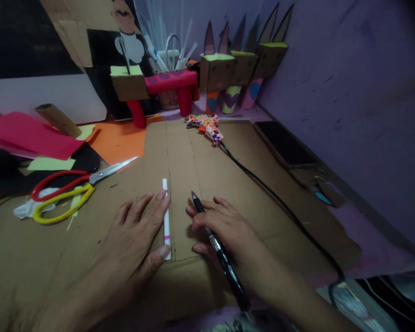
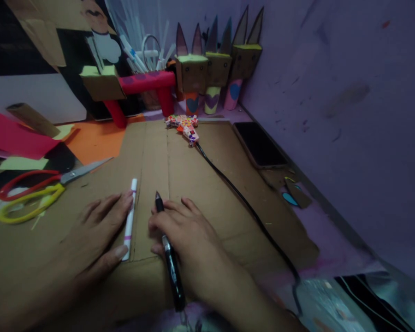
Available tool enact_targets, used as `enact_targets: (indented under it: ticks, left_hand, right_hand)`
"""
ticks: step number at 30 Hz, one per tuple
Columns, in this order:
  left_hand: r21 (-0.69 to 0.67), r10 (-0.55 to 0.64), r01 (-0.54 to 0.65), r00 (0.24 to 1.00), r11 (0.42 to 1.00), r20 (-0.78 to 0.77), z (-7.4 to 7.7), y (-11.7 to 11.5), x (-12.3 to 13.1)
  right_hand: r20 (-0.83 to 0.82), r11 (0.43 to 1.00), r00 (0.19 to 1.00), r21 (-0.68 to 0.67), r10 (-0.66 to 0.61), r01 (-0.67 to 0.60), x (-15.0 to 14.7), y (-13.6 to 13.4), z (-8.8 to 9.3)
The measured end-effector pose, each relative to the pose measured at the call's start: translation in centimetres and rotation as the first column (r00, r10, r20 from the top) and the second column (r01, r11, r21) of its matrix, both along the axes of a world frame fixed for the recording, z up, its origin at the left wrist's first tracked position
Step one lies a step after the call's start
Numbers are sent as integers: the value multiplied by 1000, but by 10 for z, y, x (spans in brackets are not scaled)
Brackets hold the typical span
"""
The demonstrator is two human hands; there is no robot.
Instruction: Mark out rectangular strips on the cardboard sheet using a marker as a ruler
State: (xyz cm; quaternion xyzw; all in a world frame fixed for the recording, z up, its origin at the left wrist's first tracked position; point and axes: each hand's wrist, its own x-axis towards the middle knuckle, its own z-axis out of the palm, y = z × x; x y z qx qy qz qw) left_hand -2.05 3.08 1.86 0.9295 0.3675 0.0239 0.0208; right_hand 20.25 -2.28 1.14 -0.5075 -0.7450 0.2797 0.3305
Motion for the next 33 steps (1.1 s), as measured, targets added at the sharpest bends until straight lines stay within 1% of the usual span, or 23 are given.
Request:
enact_targets:
  ticks: [3,6,8,14,17,20,23,26,33]
  left_hand:
    - [-36,28,-28,999,999,18,2,1,0]
    - [-44,-10,10,1000,999,10,2,3,-2]
    - [-43,-29,29,1000,999,3,1,4,-4]
    - [-35,-18,18,1000,999,11,-1,2,-3]
    - [-23,10,-10,1000,1000,22,-1,1,-2]
    - [-15,-1,1,1000,1000,9,-1,1,-2]
    - [-22,-25,24,1000,999,-4,0,2,-4]
    - [-37,7,-6,1000,999,7,0,2,-3]
    - [-38,1,-1,1000,999,-12,0,2,-3]
  right_hand:
    - [3,1000,1000,7,4,-4,1,1,0]
    - [11,1000,1000,7,9,-9,2,1,0]
    - [16,1000,1000,3,11,-11,2,1,1]
    - [22,1000,1000,10,6,-6,0,2,3]
    - [17,1000,1000,5,9,-9,0,1,3]
    - [12,1000,1000,-3,3,-3,0,0,2]
    - [12,1000,1000,-19,9,-9,0,0,2]
    - [8,1000,1000,-24,16,-16,1,0,3]
    - [-2,1000,1000,-23,1,-1,0,0,6]
